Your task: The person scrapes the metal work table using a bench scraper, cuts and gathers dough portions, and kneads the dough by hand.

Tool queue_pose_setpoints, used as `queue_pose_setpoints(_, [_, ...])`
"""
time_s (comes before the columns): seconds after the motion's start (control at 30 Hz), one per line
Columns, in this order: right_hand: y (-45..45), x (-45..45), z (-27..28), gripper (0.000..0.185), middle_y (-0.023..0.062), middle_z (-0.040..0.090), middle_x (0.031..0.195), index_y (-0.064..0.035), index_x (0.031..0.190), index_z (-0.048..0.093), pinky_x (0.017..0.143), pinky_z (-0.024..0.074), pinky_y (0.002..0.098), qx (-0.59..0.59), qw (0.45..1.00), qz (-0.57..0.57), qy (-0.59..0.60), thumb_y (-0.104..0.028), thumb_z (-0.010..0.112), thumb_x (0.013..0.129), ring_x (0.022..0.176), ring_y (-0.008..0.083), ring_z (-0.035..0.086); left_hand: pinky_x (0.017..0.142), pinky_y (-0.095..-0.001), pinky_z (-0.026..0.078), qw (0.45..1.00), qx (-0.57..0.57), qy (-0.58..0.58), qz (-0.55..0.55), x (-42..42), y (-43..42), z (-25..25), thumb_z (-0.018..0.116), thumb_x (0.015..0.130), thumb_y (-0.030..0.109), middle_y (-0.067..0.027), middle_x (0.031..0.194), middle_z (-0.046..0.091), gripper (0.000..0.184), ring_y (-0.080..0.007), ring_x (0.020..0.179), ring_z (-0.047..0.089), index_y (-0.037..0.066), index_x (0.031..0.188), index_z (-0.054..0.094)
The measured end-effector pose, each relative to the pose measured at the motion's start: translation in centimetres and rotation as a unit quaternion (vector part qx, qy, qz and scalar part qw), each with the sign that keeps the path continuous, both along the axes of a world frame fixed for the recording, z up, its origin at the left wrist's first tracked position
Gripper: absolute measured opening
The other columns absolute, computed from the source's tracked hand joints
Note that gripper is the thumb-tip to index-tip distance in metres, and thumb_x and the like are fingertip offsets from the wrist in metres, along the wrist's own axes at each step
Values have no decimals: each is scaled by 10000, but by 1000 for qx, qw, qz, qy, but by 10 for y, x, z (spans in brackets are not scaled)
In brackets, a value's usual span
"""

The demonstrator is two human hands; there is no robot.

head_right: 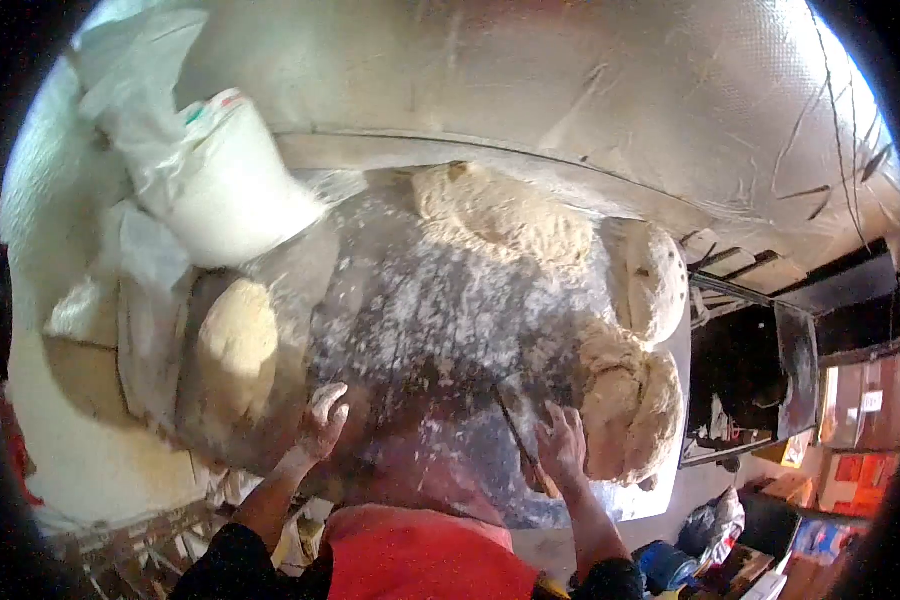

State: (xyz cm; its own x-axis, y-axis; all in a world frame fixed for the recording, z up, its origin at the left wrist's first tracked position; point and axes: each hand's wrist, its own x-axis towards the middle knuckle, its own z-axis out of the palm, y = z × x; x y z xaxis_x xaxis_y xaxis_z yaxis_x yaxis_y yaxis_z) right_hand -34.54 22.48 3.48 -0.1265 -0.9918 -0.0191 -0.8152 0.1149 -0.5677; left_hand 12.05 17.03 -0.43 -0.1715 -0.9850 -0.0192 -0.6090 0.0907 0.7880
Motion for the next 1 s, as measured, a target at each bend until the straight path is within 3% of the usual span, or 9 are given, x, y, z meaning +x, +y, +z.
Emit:
queue_pose_setpoints(0.2, [-208, -16, 6, 439, 184, 587, 1262, -73, 1317, 601, 960, 496, 451, -58, 998, 14, 8, -199, 715, 913, 1161, 389, 568, 1065, -437, 468, 985, -104, 34, -136, -103, -186, 61, 617, 934, 146, -199, 1354, 583, 411, -382, 1230, 575, 6, 1320, 602])
queue_pose_setpoints(0.47, [-429, -29, -9, 532, 157, 557, 1366, -143, 1385, 558, 1075, 400, 497, -31, 987, 1, 158, -477, 591, 972, 1280, 380, 500, 1086, -461, 435, 971, -124, -69, -192, -237, -382, 45, 585, 985, 369, -175, 1387, 569, 493, -374, 1275, 545, 56, 1366, 575])
queue_pose_setpoints(0.6, [-394, -5, -1, 623, 144, 537, 1408, -124, 1422, 510, 1081, 353, 545, 20, 990, 4, 142, -424, 673, 901, 1296, 369, 481, 1071, -494, 414, 927, -303, -100, -198, -268, -405, 12, 640, 954, 347, -162, 1307, 630, 427, -360, 1206, 591, 86, 1292, 637])
queue_pose_setpoints(0.7, [-324, 14, -28, 669, 157, 517, 1418, -122, 1435, 510, 1081, 324, 587, -54, 976, -10, 213, -423, 698, 869, 1287, 420, 454, 975, -507, 431, 920, -308, -156, -187, -286, -407, 36, 673, 901, 356, -103, 1174, 696, 398, -304, 1069, 637, 134, 1231, 671])
queue_pose_setpoints(0.73, [-299, 25, -32, 671, 160, 505, 1429, -140, 1441, 512, 1087, 313, 598, -63, 977, -5, 203, -430, 700, 866, 1284, 431, 447, 1025, -516, 416, 949, -201, -145, -194, -290, -404, 53, 673, 901, 370, -117, 1232, 672, 445, -309, 1146, 613, 139, 1281, 647])
queue_pose_setpoints(0.8, [-250, 50, -51, 624, 145, 490, 1443, -172, 1429, 529, 1087, 307, 597, -53, 973, 6, 224, -422, 690, 880, 1266, 414, 454, 1079, -512, 395, 937, -245, -173, -178, -296, -395, 36, 673, 905, 387, -121, 1275, 651, 490, -296, 1234, 574, 155, 1332, 617])
queue_pose_setpoints(0.9, [-180, 69, -52, 553, 133, 495, 1438, -198, 1420, 542, 1038, 367, 580, 3, 987, 104, 121, -342, 688, 906, 1253, 392, 468, 1154, -485, 336, 920, -190, -243, -241, -273, -351, 7, 678, 907, 459, -101, 1379, 595, 574, -266, 1315, 523, 207, 1411, 564])
queue_pose_setpoints(0.93, [-161, 73, -47, 541, 134, 499, 1433, -195, 1419, 543, 1017, 396, 565, 14, 990, 132, 46, -312, 691, 912, 1243, 378, 483, 1168, -500, 321, 931, -17, -208, -298, -245, -338, -36, 680, 902, 471, -83, 1409, 567, 621, -279, 1332, 505, 231, 1452, 523])
queue_pose_setpoints(1.0, [-117, 67, -57, 532, 151, 552, 1358, -151, 1383, 574, 938, 471, 510, -35, 977, 206, -39, -254, 732, 886, 1150, 328, 561, 1154, -502, 337, 930, -137, -212, -266, -227, -290, 19, 698, 880, 372, -49, 1410, 566, 540, -314, 1313, 516, 178, 1375, 609])
